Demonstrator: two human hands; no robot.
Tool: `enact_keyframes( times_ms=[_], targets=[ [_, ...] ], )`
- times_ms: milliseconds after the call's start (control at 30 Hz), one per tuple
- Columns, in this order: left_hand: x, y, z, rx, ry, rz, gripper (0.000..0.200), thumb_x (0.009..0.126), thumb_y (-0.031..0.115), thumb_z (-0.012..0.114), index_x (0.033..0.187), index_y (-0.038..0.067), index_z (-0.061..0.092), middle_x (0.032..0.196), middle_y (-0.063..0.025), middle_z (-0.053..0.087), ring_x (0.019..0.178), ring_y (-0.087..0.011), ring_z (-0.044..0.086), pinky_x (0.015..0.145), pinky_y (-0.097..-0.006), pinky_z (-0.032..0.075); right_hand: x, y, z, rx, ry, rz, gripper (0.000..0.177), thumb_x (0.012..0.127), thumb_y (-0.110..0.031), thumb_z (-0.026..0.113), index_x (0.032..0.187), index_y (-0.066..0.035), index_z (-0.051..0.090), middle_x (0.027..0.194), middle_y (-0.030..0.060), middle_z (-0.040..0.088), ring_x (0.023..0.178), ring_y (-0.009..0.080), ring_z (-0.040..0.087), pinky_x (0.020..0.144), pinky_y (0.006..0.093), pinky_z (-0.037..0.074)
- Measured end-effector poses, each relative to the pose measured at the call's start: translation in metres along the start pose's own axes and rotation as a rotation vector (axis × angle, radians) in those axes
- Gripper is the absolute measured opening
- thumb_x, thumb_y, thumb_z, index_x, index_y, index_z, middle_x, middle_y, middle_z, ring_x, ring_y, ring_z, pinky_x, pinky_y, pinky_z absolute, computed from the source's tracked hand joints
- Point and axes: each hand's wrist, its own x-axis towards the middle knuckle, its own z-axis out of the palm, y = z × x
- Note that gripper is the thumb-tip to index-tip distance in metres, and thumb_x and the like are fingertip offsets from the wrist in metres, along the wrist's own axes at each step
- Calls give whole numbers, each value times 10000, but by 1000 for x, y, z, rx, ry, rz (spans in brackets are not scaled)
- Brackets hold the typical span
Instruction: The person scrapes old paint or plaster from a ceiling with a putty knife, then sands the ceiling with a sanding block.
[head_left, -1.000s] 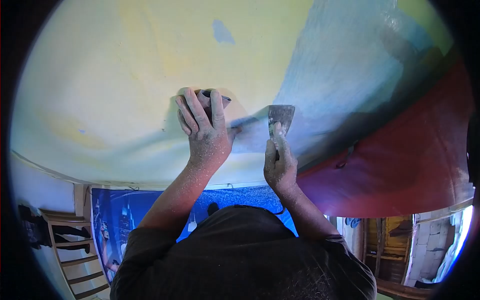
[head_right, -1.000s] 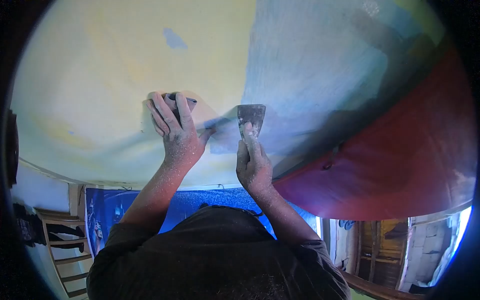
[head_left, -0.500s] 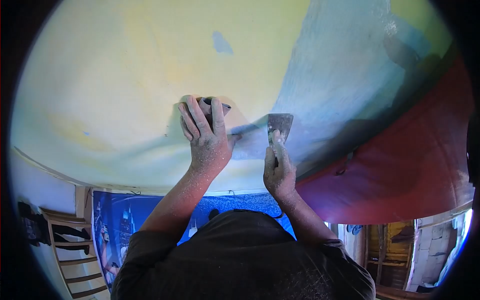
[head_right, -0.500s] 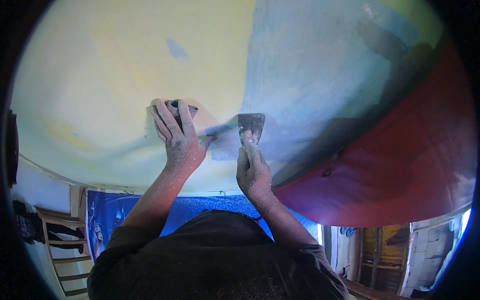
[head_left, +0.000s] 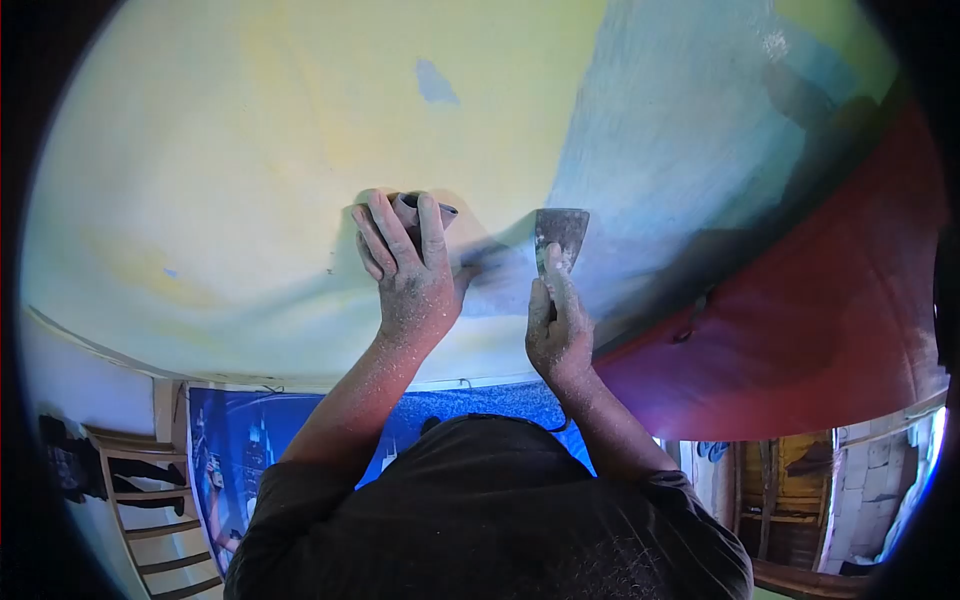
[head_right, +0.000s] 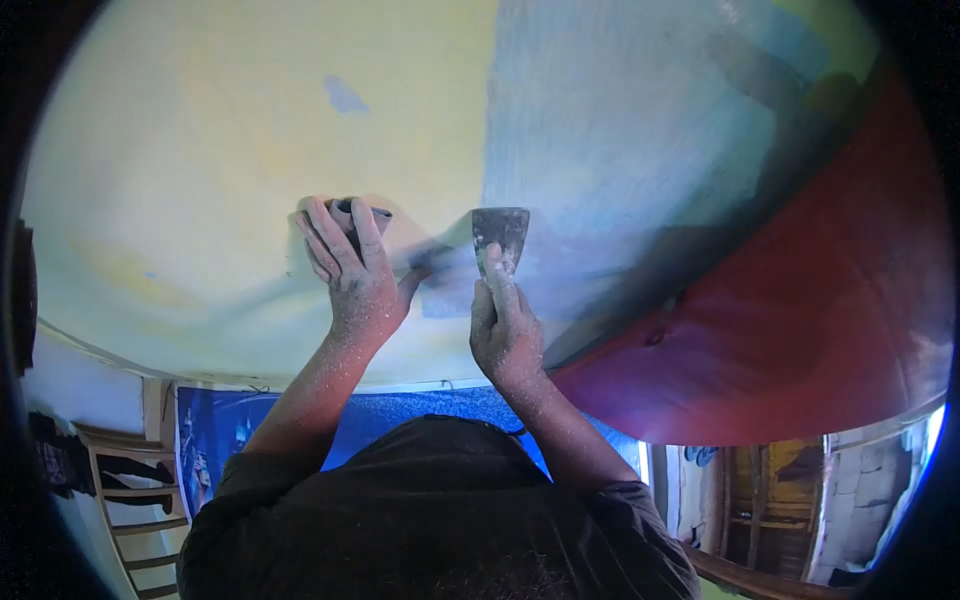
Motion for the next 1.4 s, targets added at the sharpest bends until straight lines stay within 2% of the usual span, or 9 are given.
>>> enact_keyframes(
  times_ms=[467,667,800,900,1033,1100,1167,1267,1400],
  targets=[
    [0,-4,1,12,-54,29,1281,803,437,967,1687,-33,167,1667,-522,-65,1535,-752,9,1180,-813,170,6,1,-2,-56,46,-47,507,1067,-41,649,1565,-68,561,1190,340,731,1073,470,760,878,462,613],
    [-3,-11,8,-39,174,121,956,944,331,863,1663,-9,332,1711,-466,55,1553,-687,144,1223,-721,217,25,-17,-15,43,38,12,502,1063,-20,643,1558,-22,557,1254,351,715,1164,469,742,951,457,597],
    [3,-29,-2,-107,421,193,440,1039,14,678,1477,13,640,1596,-331,499,1452,-485,475,1191,-554,362,9,-3,-11,134,41,-9,490,1074,-20,631,1556,8,548,1363,349,686,1294,445,698,1039,442,571],
    [29,-25,-7,-285,506,386,508,987,-57,720,1484,-2,629,1535,-302,557,1363,-423,555,1080,-463,495,-19,15,-14,213,-15,142,489,1082,-25,625,1564,6,543,1414,349,666,1333,414,682,1063,431,559],
    [87,26,-25,-425,416,444,457,920,94,774,1375,128,747,1399,-92,691,1219,-290,694,974,-402,568,-36,15,-31,303,-77,329,513,1091,-32,618,1593,-12,517,1315,300,650,1199,331,670,960,394,554],
    [116,45,-19,-171,517,555,443,972,193,718,1415,178,724,1491,-36,659,1309,-258,654,1091,-410,495,-41,26,-34,218,-74,197,542,1109,-41,589,1639,-56,472,1017,119,614,843,155,586,723,301,520],
    [138,53,-6,-113,578,588,433,1001,235,666,1429,205,717,1571,4,613,1391,-228,608,1165,-410,427,-42,30,-38,172,-66,115,546,1106,-40,594,1638,-58,475,994,113,629,809,138,604,703,295,527],
    [123,60,-6,-59,460,547,479,972,127,641,1442,182,713,1607,25,583,1490,-218,518,1169,-406,427,-44,25,-48,232,-74,184,517,1071,-26,648,1577,-9,546,1321,344,713,1197,331,760,967,407,590],
    [86,60,14,-106,347,553,515,937,113,661,1447,158,713,1616,20,576,1497,-219,504,1160,-407,441,-44,25,-62,253,-109,222,529,1063,-24,658,1582,-41,556,1241,341,740,1132,308,779,940,403,591]
  ],
)
